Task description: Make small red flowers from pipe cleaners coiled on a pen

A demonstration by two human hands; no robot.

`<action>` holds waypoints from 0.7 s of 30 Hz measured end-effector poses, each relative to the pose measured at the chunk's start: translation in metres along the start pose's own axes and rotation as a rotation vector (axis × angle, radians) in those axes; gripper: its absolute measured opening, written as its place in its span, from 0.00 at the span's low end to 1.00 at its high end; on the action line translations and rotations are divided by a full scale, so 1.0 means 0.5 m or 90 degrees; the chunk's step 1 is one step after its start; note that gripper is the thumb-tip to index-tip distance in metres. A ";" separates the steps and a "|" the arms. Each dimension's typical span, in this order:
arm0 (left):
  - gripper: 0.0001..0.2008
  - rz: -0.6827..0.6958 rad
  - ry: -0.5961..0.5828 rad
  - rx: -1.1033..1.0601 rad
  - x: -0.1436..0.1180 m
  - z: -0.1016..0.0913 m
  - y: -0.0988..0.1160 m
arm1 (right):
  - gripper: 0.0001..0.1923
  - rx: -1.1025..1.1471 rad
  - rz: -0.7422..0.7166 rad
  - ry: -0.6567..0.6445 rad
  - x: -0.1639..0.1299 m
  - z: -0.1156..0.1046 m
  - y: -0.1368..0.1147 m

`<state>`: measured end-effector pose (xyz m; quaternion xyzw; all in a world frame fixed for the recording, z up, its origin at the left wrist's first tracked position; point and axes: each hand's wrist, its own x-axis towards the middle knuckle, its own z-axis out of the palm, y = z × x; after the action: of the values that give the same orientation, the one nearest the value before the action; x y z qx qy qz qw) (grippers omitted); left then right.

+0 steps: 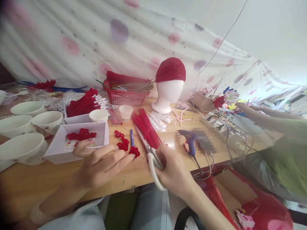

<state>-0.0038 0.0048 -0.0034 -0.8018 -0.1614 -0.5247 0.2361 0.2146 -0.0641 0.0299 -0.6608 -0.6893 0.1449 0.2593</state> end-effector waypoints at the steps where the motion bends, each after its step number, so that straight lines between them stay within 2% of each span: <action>1: 0.06 -0.009 0.003 -0.007 0.000 0.001 -0.001 | 0.14 -0.005 0.009 0.023 0.005 -0.005 0.006; 4: 0.07 -0.037 -0.010 -0.064 -0.001 0.003 -0.004 | 0.16 -0.062 0.029 0.076 0.017 -0.014 0.028; 6: 0.10 -0.058 -0.023 -0.118 -0.002 0.005 -0.007 | 0.16 -0.115 0.044 0.078 0.023 -0.013 0.045; 8: 0.10 -0.078 -0.024 -0.157 -0.003 0.008 -0.009 | 0.14 -0.158 0.071 0.075 0.029 -0.005 0.065; 13: 0.08 -0.124 -0.019 -0.211 0.000 0.017 -0.004 | 0.08 -0.251 0.160 0.137 0.046 0.014 0.123; 16: 0.09 -0.163 0.012 -0.229 0.006 0.020 -0.001 | 0.09 -0.282 0.191 0.116 0.053 0.021 0.150; 19: 0.09 -0.222 0.041 -0.221 0.009 0.008 -0.018 | 0.10 -0.284 0.198 0.118 0.055 0.035 0.168; 21: 0.06 -0.323 0.038 -0.184 0.005 -0.013 -0.046 | 0.10 -0.294 0.191 0.147 0.054 0.047 0.178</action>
<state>-0.0194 0.0205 0.0057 -0.7455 -0.2732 -0.6078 -0.0144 0.2763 -0.0266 -0.0335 -0.8088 -0.5648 -0.0550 0.1543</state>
